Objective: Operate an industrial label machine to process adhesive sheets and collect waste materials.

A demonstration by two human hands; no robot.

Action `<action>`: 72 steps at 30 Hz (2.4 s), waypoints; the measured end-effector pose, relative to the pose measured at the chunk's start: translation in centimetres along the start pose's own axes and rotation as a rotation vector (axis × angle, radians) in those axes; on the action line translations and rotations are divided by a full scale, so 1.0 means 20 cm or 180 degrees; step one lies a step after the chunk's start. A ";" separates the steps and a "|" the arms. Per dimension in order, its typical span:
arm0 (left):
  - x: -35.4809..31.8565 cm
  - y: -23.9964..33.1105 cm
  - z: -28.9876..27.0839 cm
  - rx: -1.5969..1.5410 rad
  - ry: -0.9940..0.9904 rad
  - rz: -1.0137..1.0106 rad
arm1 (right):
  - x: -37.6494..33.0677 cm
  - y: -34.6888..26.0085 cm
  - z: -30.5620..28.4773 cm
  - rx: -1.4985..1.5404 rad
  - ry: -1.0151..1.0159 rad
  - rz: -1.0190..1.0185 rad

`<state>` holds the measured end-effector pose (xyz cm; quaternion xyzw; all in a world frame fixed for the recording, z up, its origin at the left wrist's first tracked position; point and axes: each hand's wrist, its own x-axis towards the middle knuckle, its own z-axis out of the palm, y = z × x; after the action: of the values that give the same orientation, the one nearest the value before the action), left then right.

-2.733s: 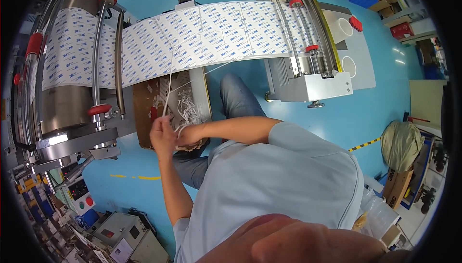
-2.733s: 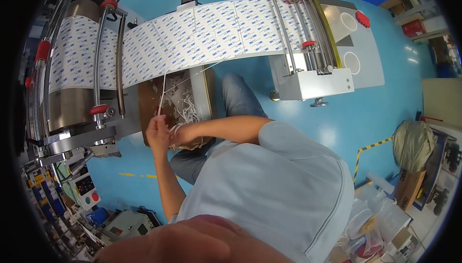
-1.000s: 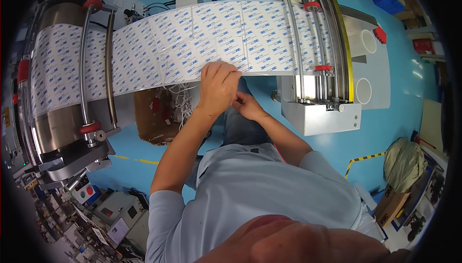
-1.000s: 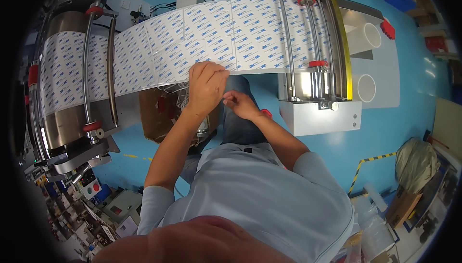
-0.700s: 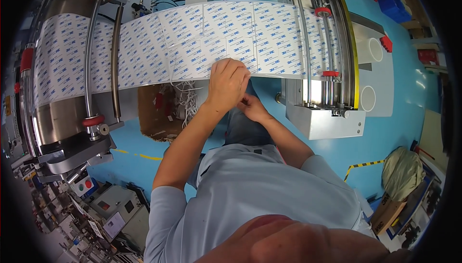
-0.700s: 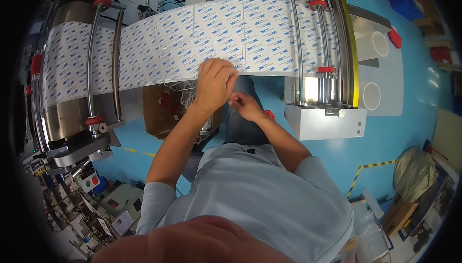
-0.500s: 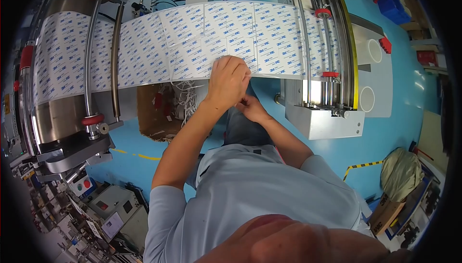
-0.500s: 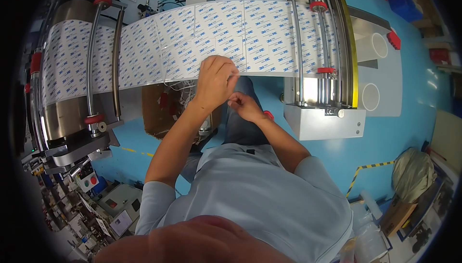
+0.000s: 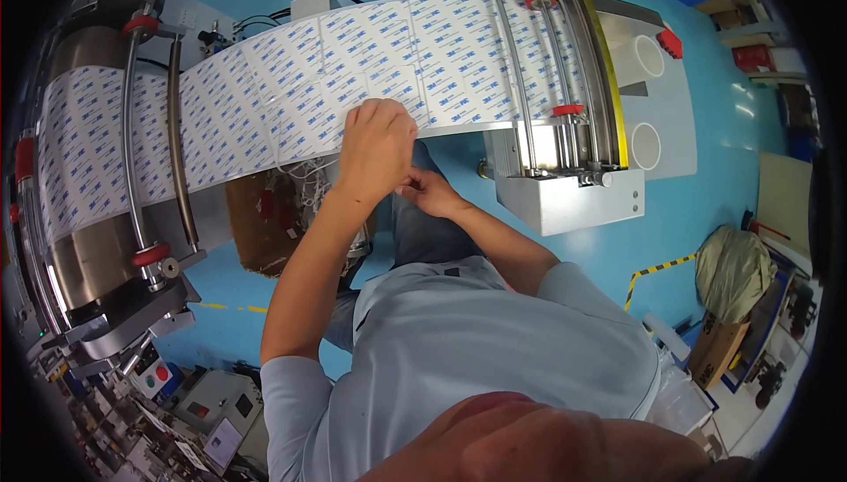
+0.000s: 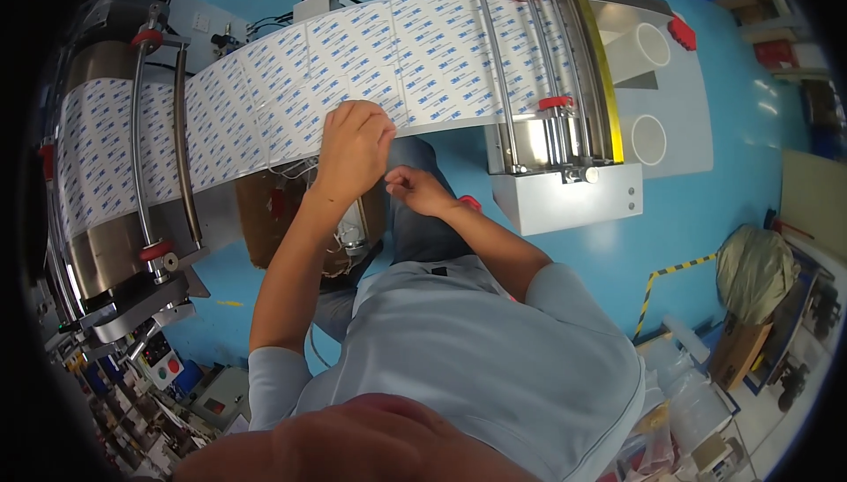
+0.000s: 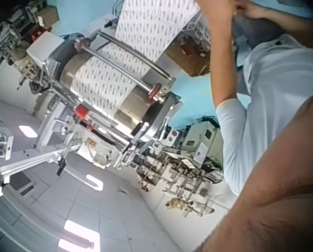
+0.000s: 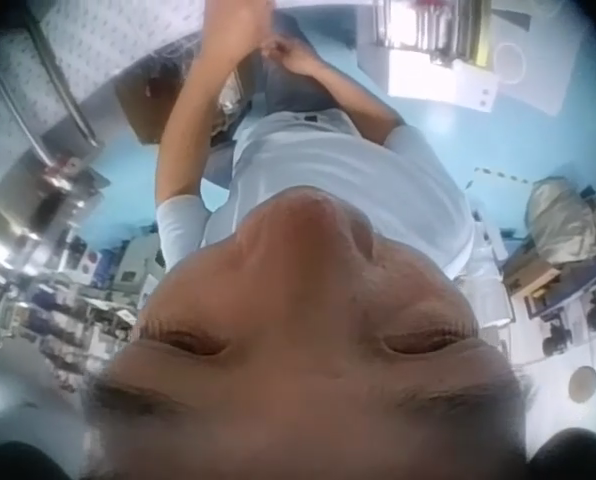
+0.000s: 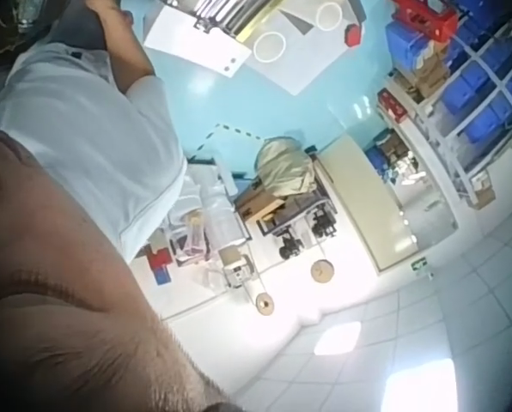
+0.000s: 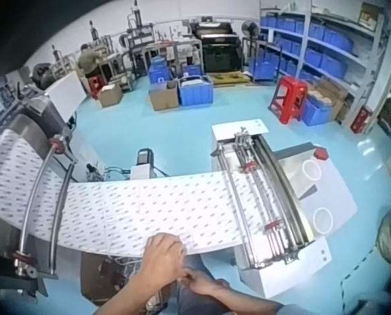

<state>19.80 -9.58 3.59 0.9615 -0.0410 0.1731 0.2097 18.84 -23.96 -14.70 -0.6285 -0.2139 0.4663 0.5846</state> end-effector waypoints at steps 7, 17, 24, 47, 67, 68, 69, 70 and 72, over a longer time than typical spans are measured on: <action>0.01 0.02 0.00 0.0128 0.0060 0.0023 | 0.01 0.02 0.00 0.0025 0.0095 -0.0080; -0.01 0.01 -0.01 -0.0057 0.0182 0.0246 | 0.00 -0.01 -0.02 -0.0030 0.0097 -0.0024; -0.02 0.00 0.00 0.0050 0.0147 0.0326 | 0.02 0.03 -0.03 0.0027 0.0067 -0.0008; -0.34 -0.07 -0.18 0.0047 0.0077 0.0291 | -0.01 -0.01 -0.01 -0.0309 0.0143 0.0033; -0.93 0.03 -0.15 -0.2164 0.1660 -0.2335 | 0.09 -0.48 0.25 0.1393 -0.0701 -0.0786; -0.94 0.02 -0.16 -0.2095 0.1682 -0.2324 | 0.11 -0.52 0.28 0.1679 -0.0760 -0.1073; -0.95 0.01 -0.16 -0.2046 0.1578 -0.2350 | 0.12 -0.56 0.31 0.1663 -0.0736 -0.1055; -0.96 0.01 -0.16 -0.2081 0.1523 -0.2400 | 0.13 -0.59 0.33 0.1726 -0.0634 -0.0995; -0.97 0.01 -0.16 -0.2367 0.1538 -0.2554 | 0.14 -0.62 0.38 0.1784 -0.0532 -0.0957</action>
<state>0.55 -8.37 -0.44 0.6973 0.3163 0.2682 0.5846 17.31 -14.76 -3.15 -0.3642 -0.2148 0.4655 0.7775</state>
